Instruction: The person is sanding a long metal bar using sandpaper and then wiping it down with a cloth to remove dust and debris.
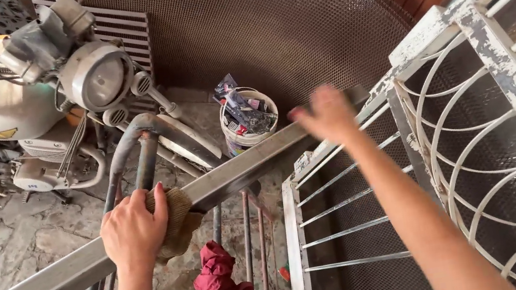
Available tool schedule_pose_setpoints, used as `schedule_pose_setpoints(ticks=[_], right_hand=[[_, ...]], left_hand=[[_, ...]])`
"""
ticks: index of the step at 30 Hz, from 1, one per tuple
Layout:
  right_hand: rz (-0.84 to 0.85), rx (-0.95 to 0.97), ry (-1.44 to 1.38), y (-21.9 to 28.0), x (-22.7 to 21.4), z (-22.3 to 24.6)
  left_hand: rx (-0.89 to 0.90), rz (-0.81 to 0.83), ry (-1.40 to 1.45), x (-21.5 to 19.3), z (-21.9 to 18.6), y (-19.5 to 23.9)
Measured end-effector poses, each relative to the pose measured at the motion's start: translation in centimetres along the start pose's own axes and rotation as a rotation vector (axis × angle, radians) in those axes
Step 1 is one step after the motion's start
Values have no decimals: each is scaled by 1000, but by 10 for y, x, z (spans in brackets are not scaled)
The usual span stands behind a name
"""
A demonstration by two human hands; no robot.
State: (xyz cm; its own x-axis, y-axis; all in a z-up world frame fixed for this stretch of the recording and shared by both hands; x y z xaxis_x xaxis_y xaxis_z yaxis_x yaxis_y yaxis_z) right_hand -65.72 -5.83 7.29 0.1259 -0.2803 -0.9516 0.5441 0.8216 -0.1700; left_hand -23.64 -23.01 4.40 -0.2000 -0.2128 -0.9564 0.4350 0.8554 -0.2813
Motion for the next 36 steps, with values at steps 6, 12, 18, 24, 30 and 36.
schedule_pose_setpoints(ticks=[6,12,18,24,30,36], right_hand=[[-144,-262,-126,93,24,180],[-352,-53,69,59,13,9],[-340,-537,-50,132,61,198],[-512,-152,114,96,54,107],[-456,-432,-12,115,78,186],[-464,-462,-154,122,61,232]], left_hand=[[-13,-35,34,0,-3,2],[21,-124,25,3,-4,3],[90,-287,-15,-1,-7,2],[74,-358,3,-5,-12,1],[76,-365,48,-2,-13,1],[74,-292,88,0,-13,-4]])
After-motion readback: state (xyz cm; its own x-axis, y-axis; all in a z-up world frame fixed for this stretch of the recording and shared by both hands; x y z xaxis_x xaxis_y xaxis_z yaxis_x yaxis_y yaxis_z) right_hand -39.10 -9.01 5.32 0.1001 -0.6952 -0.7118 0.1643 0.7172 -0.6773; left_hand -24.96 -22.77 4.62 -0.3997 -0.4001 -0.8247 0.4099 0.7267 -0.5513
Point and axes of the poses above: each hand's wrist, its own y-axis away from the middle knuckle, its own x-axis out of the palm, z = x × y, the point moved 5 cm from there along -y, towards the middle knuckle, and after that the axes turned 6 degrees about -y, right-handed, at the moved point
